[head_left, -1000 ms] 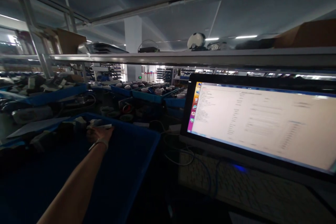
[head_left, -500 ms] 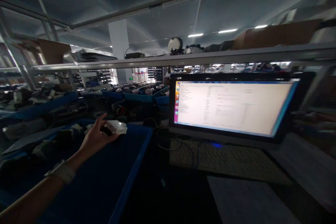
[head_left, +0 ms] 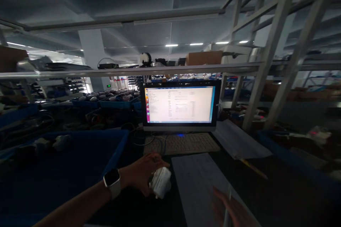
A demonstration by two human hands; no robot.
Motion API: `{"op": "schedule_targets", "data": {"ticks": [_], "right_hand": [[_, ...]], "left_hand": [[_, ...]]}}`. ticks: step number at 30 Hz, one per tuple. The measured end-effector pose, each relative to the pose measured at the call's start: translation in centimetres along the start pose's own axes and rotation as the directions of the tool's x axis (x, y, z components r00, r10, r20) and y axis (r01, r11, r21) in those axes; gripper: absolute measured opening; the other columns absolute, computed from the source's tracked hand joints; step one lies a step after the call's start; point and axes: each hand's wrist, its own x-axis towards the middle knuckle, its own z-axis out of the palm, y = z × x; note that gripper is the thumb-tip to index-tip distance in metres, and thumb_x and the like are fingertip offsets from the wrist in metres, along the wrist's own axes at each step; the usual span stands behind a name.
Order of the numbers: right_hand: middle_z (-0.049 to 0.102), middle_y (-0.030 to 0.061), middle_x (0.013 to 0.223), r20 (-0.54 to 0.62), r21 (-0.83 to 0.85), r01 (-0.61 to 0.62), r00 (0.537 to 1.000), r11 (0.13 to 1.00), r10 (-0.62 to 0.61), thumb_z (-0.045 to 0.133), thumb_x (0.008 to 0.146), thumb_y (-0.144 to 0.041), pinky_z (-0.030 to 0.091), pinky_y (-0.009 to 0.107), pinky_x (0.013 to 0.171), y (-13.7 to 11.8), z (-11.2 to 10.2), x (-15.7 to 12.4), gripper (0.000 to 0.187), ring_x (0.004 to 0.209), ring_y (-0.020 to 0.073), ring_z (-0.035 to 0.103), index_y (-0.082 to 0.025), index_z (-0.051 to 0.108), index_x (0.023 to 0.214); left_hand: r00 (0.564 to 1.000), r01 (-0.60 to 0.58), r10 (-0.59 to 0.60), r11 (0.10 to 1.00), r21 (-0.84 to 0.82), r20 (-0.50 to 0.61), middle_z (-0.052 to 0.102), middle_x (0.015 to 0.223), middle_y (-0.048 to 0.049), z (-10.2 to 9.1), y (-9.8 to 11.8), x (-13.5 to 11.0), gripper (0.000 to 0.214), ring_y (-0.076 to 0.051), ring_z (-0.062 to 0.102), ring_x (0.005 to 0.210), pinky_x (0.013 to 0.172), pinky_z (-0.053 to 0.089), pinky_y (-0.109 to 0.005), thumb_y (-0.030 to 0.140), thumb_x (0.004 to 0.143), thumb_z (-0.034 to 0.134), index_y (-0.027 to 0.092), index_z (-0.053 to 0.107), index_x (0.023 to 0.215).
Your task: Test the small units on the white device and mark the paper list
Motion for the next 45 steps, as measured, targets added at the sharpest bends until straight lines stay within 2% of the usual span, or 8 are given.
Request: {"op": "schedule_targets", "data": {"ticks": [5,10,14,26,33,38,42,45], "right_hand": [[0.07,0.0077,0.094,0.013,-0.018,-0.037,0.999,0.999,0.037,0.053,0.084,-0.041,0.059,0.031,0.065,-0.5,0.1,0.1,0.031,0.079,0.0222,0.068,-0.023,0.061,0.108],[0.07,0.0075,0.093,0.028,-0.087,-0.048,0.998,0.995,0.05,0.052,0.084,-0.043,0.058,0.034,0.069,-0.4,0.4,-0.3,0.032,0.082,0.0235,0.068,-0.022,0.063,0.105],[0.07,0.0075,0.094,0.05,-0.074,-0.054,0.997,0.996,0.058,0.052,0.084,-0.045,0.058,0.034,0.07,-0.7,0.0,-0.1,0.034,0.084,0.0238,0.067,-0.022,0.062,0.107],[0.07,0.0082,0.096,0.115,-0.021,-0.118,0.986,0.993,0.12,0.052,0.083,-0.034,0.058,0.037,0.072,-1.0,-0.3,-0.2,0.03,0.086,0.0246,0.067,-0.021,0.063,0.107],[0.069,0.008,0.101,0.263,0.064,-0.211,0.947,0.975,0.187,0.053,0.08,-0.029,0.056,0.037,0.075,-0.9,-1.3,0.1,0.031,0.09,0.025,0.066,-0.027,0.063,0.11],[0.069,0.0076,0.098,0.389,0.202,-0.339,0.889,0.919,0.243,0.052,0.082,-0.035,0.055,0.032,0.073,-0.9,-2.4,3.4,0.029,0.087,0.0222,0.067,-0.025,0.062,0.107],[0.069,0.008,0.097,0.326,0.41,-0.484,0.869,0.773,0.372,0.056,0.079,-0.05,0.053,0.033,0.078,0.9,-1.2,8.5,0.032,0.091,0.0229,0.066,-0.023,0.062,0.095],[0.069,0.0086,0.081,0.218,0.615,-0.527,0.828,0.586,0.516,0.049,0.078,-0.063,0.054,0.032,0.065,3.1,0.9,11.9,0.045,0.072,0.0216,0.066,-0.02,0.06,0.086]], "left_hand": [[0.996,0.051,-0.04,0.99,0.133,-0.086,0.04,0.142,-0.0036,0.0,0.4,-0.9,0.084,-0.03,0.027,0.135,0.109,0.026,-0.052,0.013,0.055,0.065,0.032,0.04,0.133],[0.874,0.357,-0.249,0.912,0.203,-0.417,0.046,0.136,-0.0112,5.3,0.8,-2.8,0.068,-0.032,0.046,0.123,0.097,0.043,-0.051,0.022,0.061,0.071,0.027,0.049,0.125],[0.804,0.381,-0.164,0.88,0.284,-0.572,0.05,0.133,-0.0082,9.2,0.7,-3.0,0.046,-0.031,0.05,0.118,0.089,0.051,-0.048,0.021,0.068,0.069,0.031,0.059,0.112],[0.691,0.523,-0.273,0.828,0.202,-0.669,0.053,0.13,-0.0093,11.7,1.5,-0.5,0.032,-0.034,0.051,0.116,0.083,0.054,-0.049,0.022,0.068,0.068,0.027,0.063,0.1],[0.73,0.391,-0.17,0.898,0.2,-0.662,0.048,0.133,-0.0117,11.0,-0.7,-0.9,0.027,-0.033,0.047,0.12,0.084,0.055,-0.045,0.018,0.071,0.063,0.023,0.062,0.098],[0.738,0.255,-0.086,0.954,0.159,-0.669,0.052,0.131,-0.0101,10.1,-2.5,-1.7,0.024,-0.029,0.048,0.121,0.09,0.053,-0.042,0.021,0.072,0.064,0.022,0.062,0.096],[0.726,0.243,-0.048,0.951,0.19,-0.686,0.051,0.131,-0.0108,10.1,-2.8,-1.8,0.027,-0.029,0.047,0.122,0.089,0.053,-0.042,0.02,0.072,0.064,0.022,0.061,0.099],[0.696,0.215,0.022,0.947,0.238,-0.717,0.051,0.13,-0.0122,10.4,-3.0,-1.7,0.026,-0.029,0.047,0.121,0.087,0.054,-0.042,0.019,0.073,0.064,0.02,0.06,0.098]]}}
